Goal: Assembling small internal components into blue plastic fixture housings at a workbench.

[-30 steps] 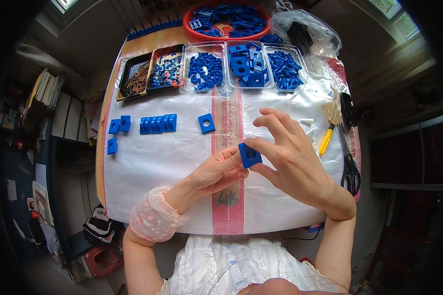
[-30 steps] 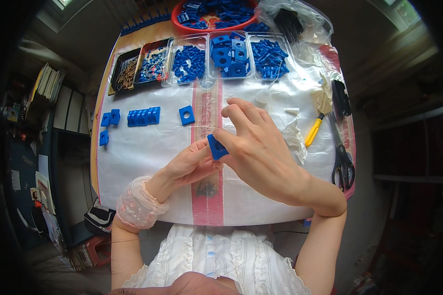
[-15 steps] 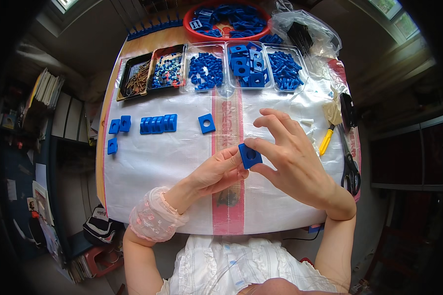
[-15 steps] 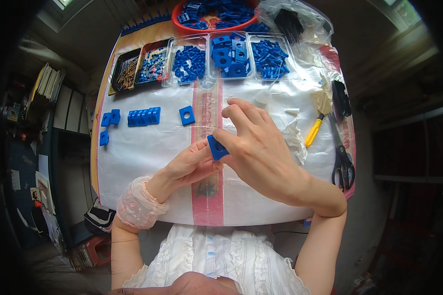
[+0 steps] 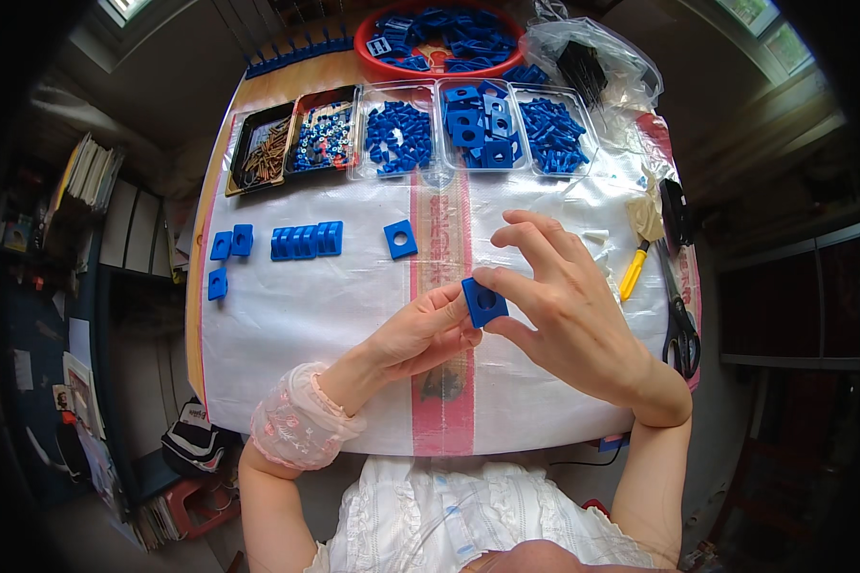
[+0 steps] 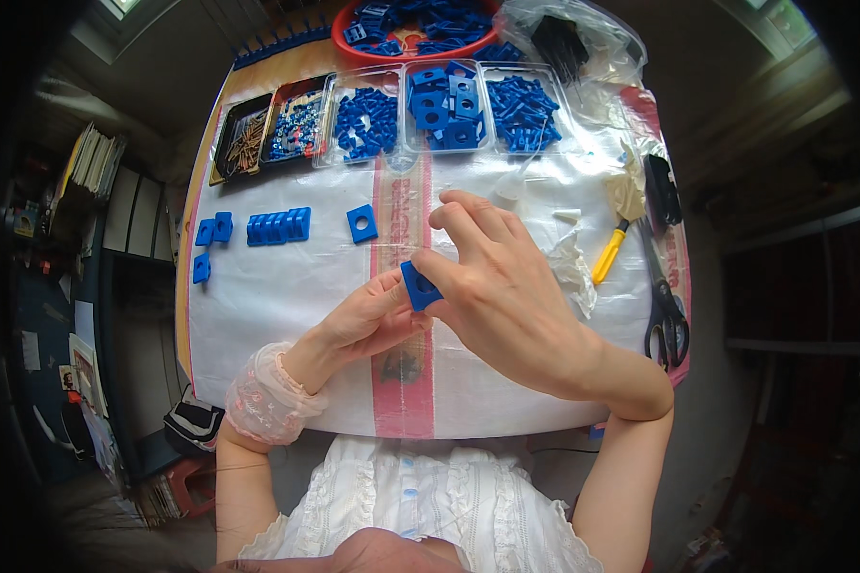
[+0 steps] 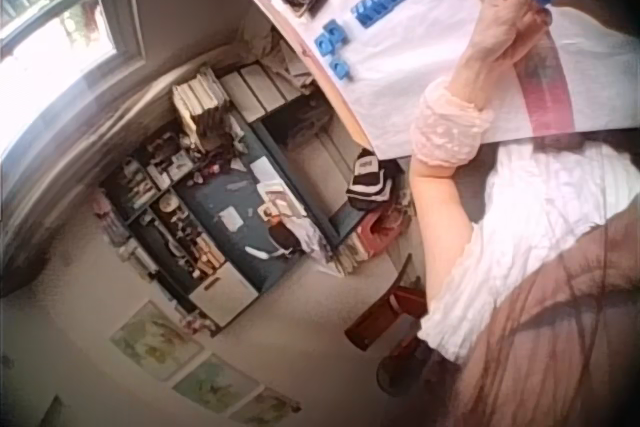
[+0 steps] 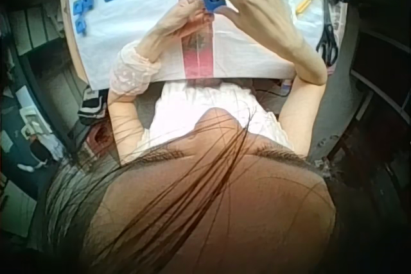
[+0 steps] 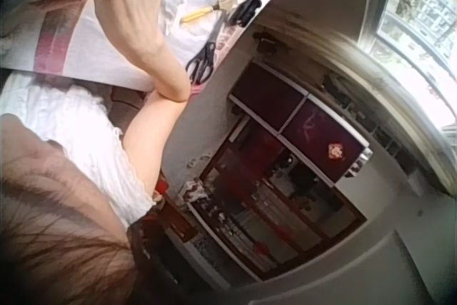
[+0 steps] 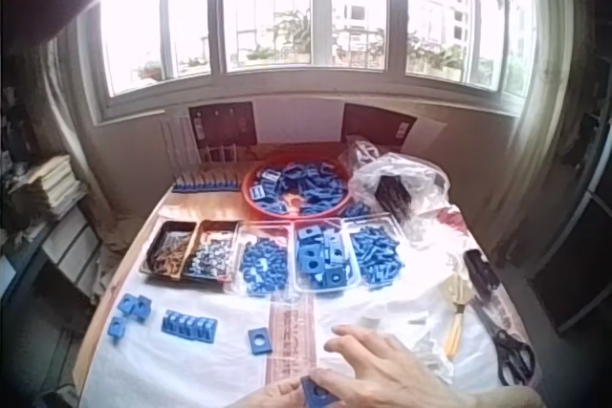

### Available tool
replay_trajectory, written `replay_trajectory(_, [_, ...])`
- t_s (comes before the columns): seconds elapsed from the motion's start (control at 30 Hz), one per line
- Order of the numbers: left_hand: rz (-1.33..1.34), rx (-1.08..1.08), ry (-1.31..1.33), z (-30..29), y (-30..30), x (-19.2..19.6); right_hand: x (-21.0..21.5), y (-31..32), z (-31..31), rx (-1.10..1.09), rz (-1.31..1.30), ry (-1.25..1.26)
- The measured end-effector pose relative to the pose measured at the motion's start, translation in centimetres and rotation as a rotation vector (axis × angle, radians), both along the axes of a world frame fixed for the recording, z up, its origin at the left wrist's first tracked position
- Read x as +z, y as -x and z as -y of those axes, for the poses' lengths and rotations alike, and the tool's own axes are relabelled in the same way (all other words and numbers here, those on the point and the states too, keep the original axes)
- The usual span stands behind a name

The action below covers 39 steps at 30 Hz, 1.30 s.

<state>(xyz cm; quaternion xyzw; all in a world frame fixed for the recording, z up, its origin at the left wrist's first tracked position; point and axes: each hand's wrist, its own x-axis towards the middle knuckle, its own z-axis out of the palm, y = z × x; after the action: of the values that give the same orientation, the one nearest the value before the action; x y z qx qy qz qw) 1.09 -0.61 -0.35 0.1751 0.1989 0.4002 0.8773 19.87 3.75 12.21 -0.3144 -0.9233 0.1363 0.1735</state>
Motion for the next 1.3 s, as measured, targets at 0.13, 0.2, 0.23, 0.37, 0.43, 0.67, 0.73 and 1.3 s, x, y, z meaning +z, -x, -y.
replay_trajectory(0.13, [-0.019, 0.002, 0.003, 0.03, 0.05, -0.03, -0.08, -0.01, -0.02, -0.001, 0.002, -0.005])
replay_trajectory(0.2, [-0.013, 0.001, -0.001, 0.01, 0.02, 0.05, -0.23, 0.03, -0.02, 0.011, -0.040, -0.005])
replay_trajectory(0.23, [-0.009, 0.000, -0.003, 0.00, 0.01, 0.09, -0.27, 0.04, -0.01, 0.017, -0.061, -0.004])
replay_trajectory(0.37, [-0.008, -0.005, -0.013, -0.02, 0.09, -0.12, -0.34, 0.07, -0.04, 0.016, -0.063, 0.003])
replay_trajectory(0.43, [0.000, -0.013, -0.012, -0.06, 0.09, -0.16, -0.37, 0.06, -0.02, 0.012, -0.067, 0.001])
replay_trajectory(0.67, [-0.016, -0.009, -0.014, -0.05, 0.01, 0.18, -0.40, 0.03, -0.06, 0.016, -0.071, -0.004])
replay_trajectory(0.73, [-0.020, -0.006, -0.017, -0.02, 0.03, 0.05, -0.38, 0.05, -0.06, 0.017, -0.069, -0.004])
replay_trajectory(1.3, [-0.025, 0.006, -0.025, -0.07, 0.01, -0.09, -0.45, 0.07, -0.11, 0.004, -0.052, 0.013])
